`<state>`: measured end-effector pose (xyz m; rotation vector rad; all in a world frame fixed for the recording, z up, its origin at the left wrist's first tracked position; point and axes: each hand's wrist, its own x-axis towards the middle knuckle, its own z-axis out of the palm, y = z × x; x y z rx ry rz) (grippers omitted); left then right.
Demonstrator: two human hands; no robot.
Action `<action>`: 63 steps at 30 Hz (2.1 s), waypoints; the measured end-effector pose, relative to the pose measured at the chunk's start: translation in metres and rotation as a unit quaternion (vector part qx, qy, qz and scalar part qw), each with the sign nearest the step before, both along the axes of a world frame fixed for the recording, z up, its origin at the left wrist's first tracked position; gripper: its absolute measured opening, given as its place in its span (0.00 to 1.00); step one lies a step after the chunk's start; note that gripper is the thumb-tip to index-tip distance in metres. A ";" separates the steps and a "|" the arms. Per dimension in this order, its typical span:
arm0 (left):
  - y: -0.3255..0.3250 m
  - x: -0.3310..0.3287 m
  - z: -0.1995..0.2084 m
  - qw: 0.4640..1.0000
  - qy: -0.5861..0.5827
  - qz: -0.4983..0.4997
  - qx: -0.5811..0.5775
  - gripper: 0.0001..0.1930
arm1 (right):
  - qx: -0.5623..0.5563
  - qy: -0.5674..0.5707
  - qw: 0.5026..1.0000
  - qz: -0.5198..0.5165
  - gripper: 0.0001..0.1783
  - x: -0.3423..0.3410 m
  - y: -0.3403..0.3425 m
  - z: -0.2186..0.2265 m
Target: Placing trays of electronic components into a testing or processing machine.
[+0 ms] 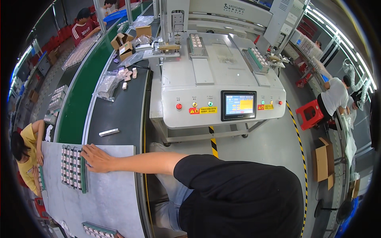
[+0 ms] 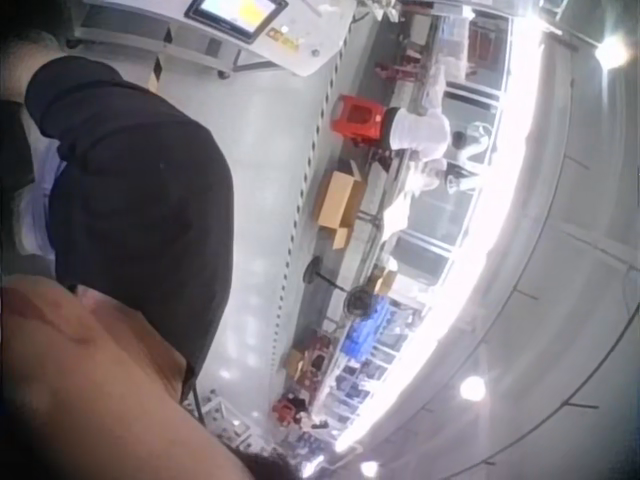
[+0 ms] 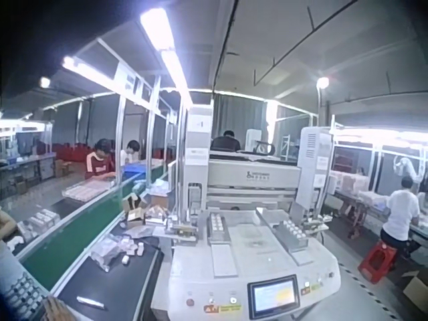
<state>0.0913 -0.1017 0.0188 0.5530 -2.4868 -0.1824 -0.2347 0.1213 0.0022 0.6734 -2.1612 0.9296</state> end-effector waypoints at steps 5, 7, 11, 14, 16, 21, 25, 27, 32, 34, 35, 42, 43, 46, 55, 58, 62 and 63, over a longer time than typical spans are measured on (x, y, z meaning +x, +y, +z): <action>-0.003 -0.001 -0.004 1.000 -0.009 0.008 0.021 0.51 | 0.005 -0.003 1.000 0.002 0.28 0.001 -0.001 0.002; -0.002 -0.001 -0.003 1.000 -0.004 -0.003 0.014 0.50 | 0.010 -0.027 0.999 0.019 0.28 0.001 0.000 0.002; 0.011 -0.003 0.011 0.997 0.006 -0.013 0.071 0.48 | 0.013 -0.022 1.000 0.015 0.28 0.000 0.000 0.002; 0.011 -0.003 0.015 0.990 -0.005 -0.024 0.140 0.46 | 0.012 -0.011 1.000 0.009 0.28 0.000 -0.001 0.000; 0.013 -0.004 0.018 0.989 0.006 -0.037 0.141 0.45 | 0.009 -0.005 1.000 0.007 0.28 0.000 -0.002 0.000; 0.008 -0.004 0.011 0.997 0.004 -0.039 0.073 0.43 | 0.017 -0.025 0.999 0.015 0.28 0.000 -0.003 -0.002; 0.002 -0.004 0.001 0.999 0.021 -0.030 0.016 0.40 | 0.022 -0.029 0.999 0.016 0.29 0.000 -0.004 -0.002; 0.004 -0.005 0.002 0.999 0.023 -0.027 0.012 0.39 | 0.021 -0.026 0.999 0.015 0.29 -0.001 -0.001 -0.003; 0.014 -0.011 0.009 0.998 0.028 -0.037 0.037 0.36 | 0.019 -0.019 0.999 0.018 0.29 -0.004 0.002 -0.002; 0.016 -0.011 0.016 0.999 0.012 -0.020 0.046 0.36 | 0.017 -0.023 0.999 0.027 0.29 -0.003 -0.002 0.001; 0.016 -0.008 0.018 0.998 -0.003 -0.007 0.054 0.36 | 0.016 -0.027 0.999 0.037 0.29 -0.001 -0.003 0.002; 0.005 -0.009 0.016 0.998 -0.008 0.001 0.069 0.38 | -0.015 -0.022 0.999 0.040 0.28 0.002 -0.002 0.007; 0.007 -0.009 0.019 0.997 -0.011 0.003 0.081 0.38 | -0.019 -0.029 0.998 0.044 0.28 0.002 0.000 0.009; 0.010 -0.008 0.022 0.998 -0.007 0.002 0.061 0.37 | -0.007 -0.039 0.998 0.054 0.26 0.004 0.002 0.012; 0.021 0.000 0.025 0.999 -0.003 -0.015 0.033 0.37 | 0.016 -0.041 0.998 0.040 0.28 0.001 -0.009 0.004; 0.026 -0.005 0.024 0.999 0.002 -0.030 0.027 0.36 | 0.007 -0.020 1.000 0.021 0.27 0.000 -0.001 0.004; 0.020 -0.005 0.019 0.999 0.010 -0.035 -0.017 0.36 | 0.017 -0.025 0.999 0.014 0.26 0.001 -0.001 0.002; 0.019 -0.005 0.019 0.999 0.011 -0.036 -0.005 0.36 | 0.017 -0.027 0.999 0.011 0.26 0.000 -0.001 0.001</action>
